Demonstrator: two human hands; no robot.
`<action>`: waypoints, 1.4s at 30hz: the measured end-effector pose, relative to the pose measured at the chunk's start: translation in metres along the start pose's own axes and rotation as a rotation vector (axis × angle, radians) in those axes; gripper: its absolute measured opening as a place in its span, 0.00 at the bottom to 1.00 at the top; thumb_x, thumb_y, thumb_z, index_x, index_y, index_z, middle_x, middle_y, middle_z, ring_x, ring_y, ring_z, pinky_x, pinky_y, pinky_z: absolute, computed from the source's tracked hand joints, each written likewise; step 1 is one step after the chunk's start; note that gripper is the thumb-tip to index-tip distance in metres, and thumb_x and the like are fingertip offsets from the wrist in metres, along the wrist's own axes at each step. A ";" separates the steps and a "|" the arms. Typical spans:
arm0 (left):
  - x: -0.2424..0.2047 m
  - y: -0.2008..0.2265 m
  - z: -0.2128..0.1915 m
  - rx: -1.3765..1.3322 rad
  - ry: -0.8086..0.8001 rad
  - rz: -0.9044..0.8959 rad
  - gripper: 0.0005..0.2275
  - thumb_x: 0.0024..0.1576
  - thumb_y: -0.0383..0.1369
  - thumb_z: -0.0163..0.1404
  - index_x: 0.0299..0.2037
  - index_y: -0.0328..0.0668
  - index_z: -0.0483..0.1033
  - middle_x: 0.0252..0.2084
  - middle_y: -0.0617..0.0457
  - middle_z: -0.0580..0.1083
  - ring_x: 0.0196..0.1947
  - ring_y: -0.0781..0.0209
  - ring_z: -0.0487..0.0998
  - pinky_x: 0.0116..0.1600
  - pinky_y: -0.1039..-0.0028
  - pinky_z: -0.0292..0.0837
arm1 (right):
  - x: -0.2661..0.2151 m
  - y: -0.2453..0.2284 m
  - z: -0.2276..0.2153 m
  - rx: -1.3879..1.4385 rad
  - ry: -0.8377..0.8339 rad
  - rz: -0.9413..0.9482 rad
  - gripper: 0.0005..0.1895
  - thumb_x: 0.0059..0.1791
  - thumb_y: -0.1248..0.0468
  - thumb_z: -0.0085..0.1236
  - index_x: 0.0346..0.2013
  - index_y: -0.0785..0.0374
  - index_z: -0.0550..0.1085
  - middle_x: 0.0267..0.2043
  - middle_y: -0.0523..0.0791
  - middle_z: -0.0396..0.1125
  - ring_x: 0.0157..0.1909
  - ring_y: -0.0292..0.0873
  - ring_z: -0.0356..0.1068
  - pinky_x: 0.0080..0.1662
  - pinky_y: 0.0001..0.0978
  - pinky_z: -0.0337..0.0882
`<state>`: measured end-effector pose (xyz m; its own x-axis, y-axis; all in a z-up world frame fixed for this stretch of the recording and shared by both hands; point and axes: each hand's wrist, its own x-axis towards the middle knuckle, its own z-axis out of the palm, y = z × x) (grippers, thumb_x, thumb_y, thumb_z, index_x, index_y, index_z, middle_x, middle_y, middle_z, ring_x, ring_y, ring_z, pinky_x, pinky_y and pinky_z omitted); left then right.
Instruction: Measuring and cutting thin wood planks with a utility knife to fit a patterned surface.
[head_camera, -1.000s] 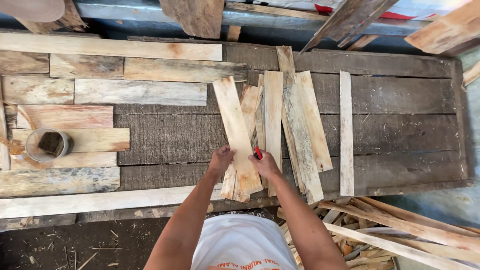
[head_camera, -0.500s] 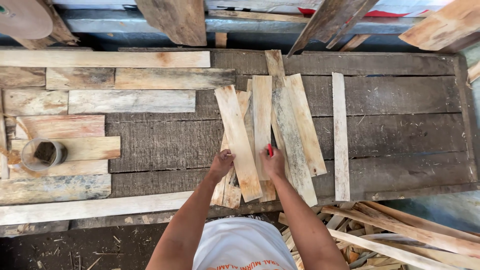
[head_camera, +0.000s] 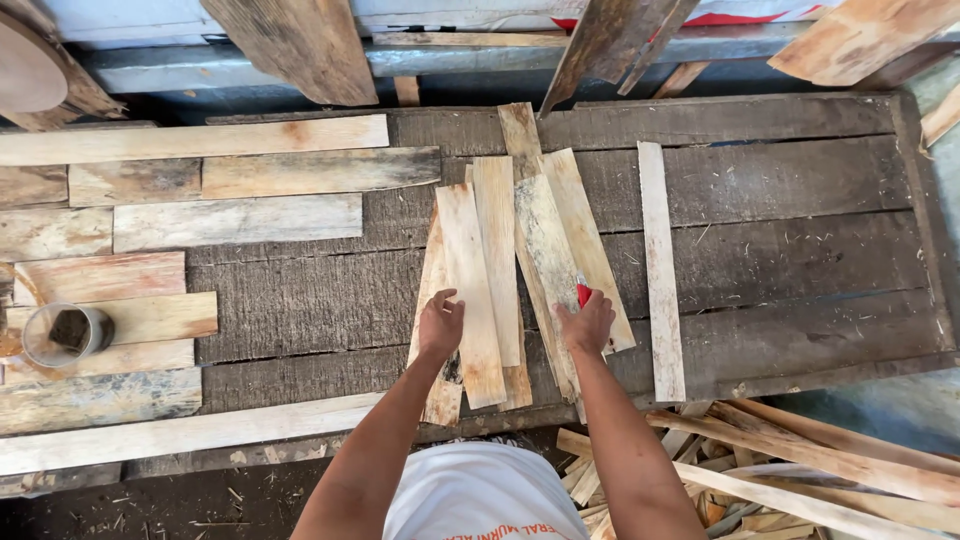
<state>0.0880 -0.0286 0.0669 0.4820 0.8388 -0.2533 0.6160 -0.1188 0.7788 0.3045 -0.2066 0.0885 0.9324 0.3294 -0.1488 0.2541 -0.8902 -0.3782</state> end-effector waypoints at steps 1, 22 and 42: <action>-0.001 0.007 0.000 0.001 -0.001 0.003 0.17 0.60 0.38 0.53 0.56 0.39 0.75 0.41 0.44 0.78 0.41 0.49 0.78 0.48 0.60 0.74 | -0.001 -0.006 -0.009 0.002 0.002 0.002 0.40 0.38 0.48 0.75 0.55 0.67 0.68 0.56 0.56 0.65 0.59 0.59 0.63 0.59 0.52 0.67; 0.002 0.051 0.023 -0.659 -0.494 -0.184 0.27 0.64 0.48 0.45 0.68 0.37 0.67 0.57 0.48 0.78 0.51 0.59 0.82 0.55 0.69 0.75 | -0.079 -0.071 -0.052 0.213 -0.007 -0.449 0.14 0.44 0.67 0.64 0.38 0.67 0.67 0.42 0.53 0.66 0.46 0.60 0.69 0.45 0.51 0.70; 0.003 0.025 0.030 -0.721 -0.368 -0.155 0.12 0.64 0.37 0.49 0.44 0.36 0.81 0.36 0.55 0.80 0.38 0.67 0.80 0.47 0.75 0.75 | -0.081 -0.064 -0.033 0.174 -0.289 -0.231 0.53 0.39 0.47 0.73 0.70 0.63 0.57 0.61 0.50 0.58 0.60 0.49 0.64 0.58 0.46 0.72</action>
<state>0.1231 -0.0446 0.0682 0.6751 0.5747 -0.4625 0.2017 0.4593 0.8651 0.2208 -0.1867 0.1551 0.7392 0.6113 -0.2827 0.3778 -0.7238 -0.5773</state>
